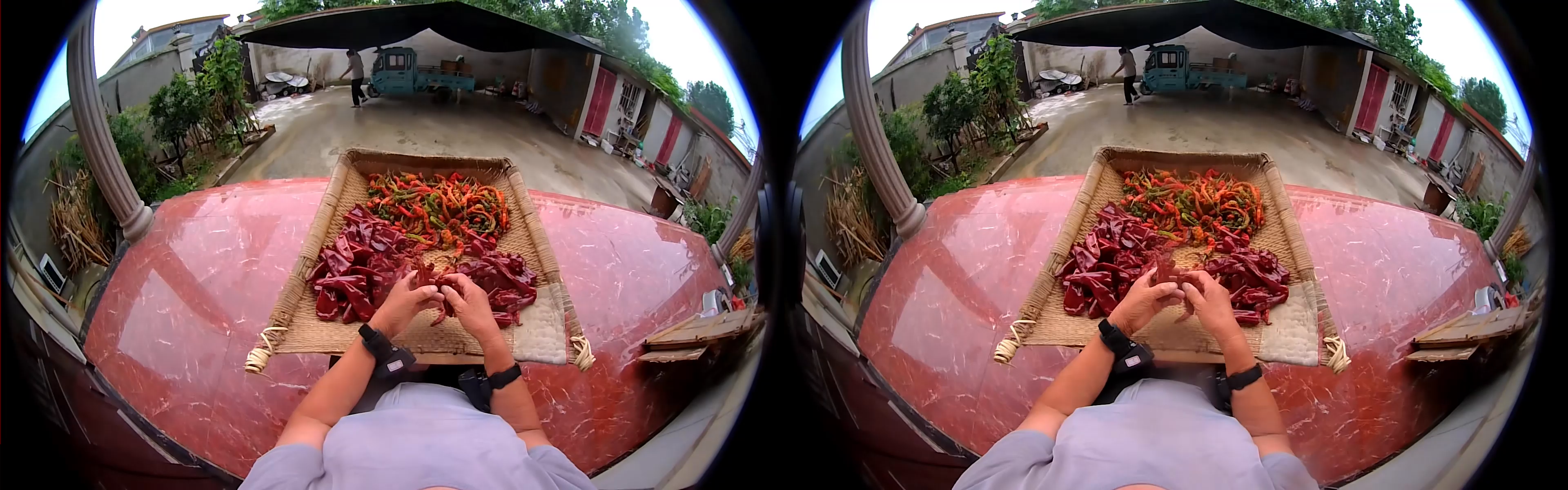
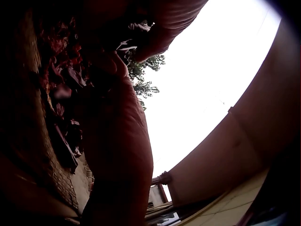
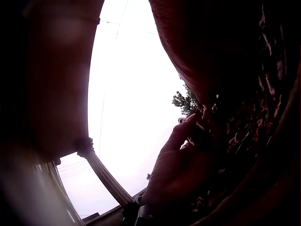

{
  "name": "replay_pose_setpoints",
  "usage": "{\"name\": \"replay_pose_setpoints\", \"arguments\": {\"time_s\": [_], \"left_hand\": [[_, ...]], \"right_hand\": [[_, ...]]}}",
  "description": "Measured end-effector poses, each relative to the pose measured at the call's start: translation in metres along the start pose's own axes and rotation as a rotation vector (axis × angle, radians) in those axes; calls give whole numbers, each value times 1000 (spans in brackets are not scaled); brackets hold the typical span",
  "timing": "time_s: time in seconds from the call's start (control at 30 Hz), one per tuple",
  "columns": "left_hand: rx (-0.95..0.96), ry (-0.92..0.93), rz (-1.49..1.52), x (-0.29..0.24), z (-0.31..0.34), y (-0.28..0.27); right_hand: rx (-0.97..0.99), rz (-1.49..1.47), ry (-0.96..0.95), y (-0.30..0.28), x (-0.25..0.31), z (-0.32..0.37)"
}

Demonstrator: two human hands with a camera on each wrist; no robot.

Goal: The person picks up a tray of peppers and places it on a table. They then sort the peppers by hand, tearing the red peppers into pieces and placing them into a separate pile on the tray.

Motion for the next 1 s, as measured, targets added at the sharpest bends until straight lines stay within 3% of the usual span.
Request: {"name": "replay_pose_setpoints", "arguments": {"time_s": [0.1, 0.13, 0.23, 0.3, 0.4, 0.53, 0.63, 0.7, 0.8, 0.9, 1.0], "left_hand": [[-76, -23, 21, 0, 3, 0], [-59, -34, -46, -2, 3, 0], [-40, -63, -170, -5, 5, 0], [-63, -77, -151, -4, 6, 5], [28, -150, 18, -6, 5, 9], [127, -104, -162, 7, -4, -7], [94, -104, -221, 9, -2, -4], [37, -71, -114, 15, -6, -3], [83, -83, -201, 10, -3, -2], [36, -60, -276, 4, -2, 0], [-18, -15, -420, 7, -3, -1]], "right_hand": [[-130, -208, -46, -12, -18, -12], [-246, -4, 0, -24, -9, -9], [-598, 436, -160, -63, -1, -12], [-795, 657, -72, -78, 6, -8], [-697, 909, 71, -92, -25, -12], [-919, 965, -6, -74, -23, -4], [-703, 707, -349, -53, -6, -1], [-430, 298, -151, -27, 13, 6], [-189, 115, -215, 0, 1, -2], [-176, 168, -283, 5, -5, -3], [-100, 107, -74, -6, -7, -4]]}}
Point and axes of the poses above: each hand's wrist, its own z-axis away from the middle knuckle, its own y-axis out of the palm, x = y × z, the point moved 2 cm from there along -z, towards the middle knuckle, and after that the axes turned 1 degree about y, right-handed, at the moved point
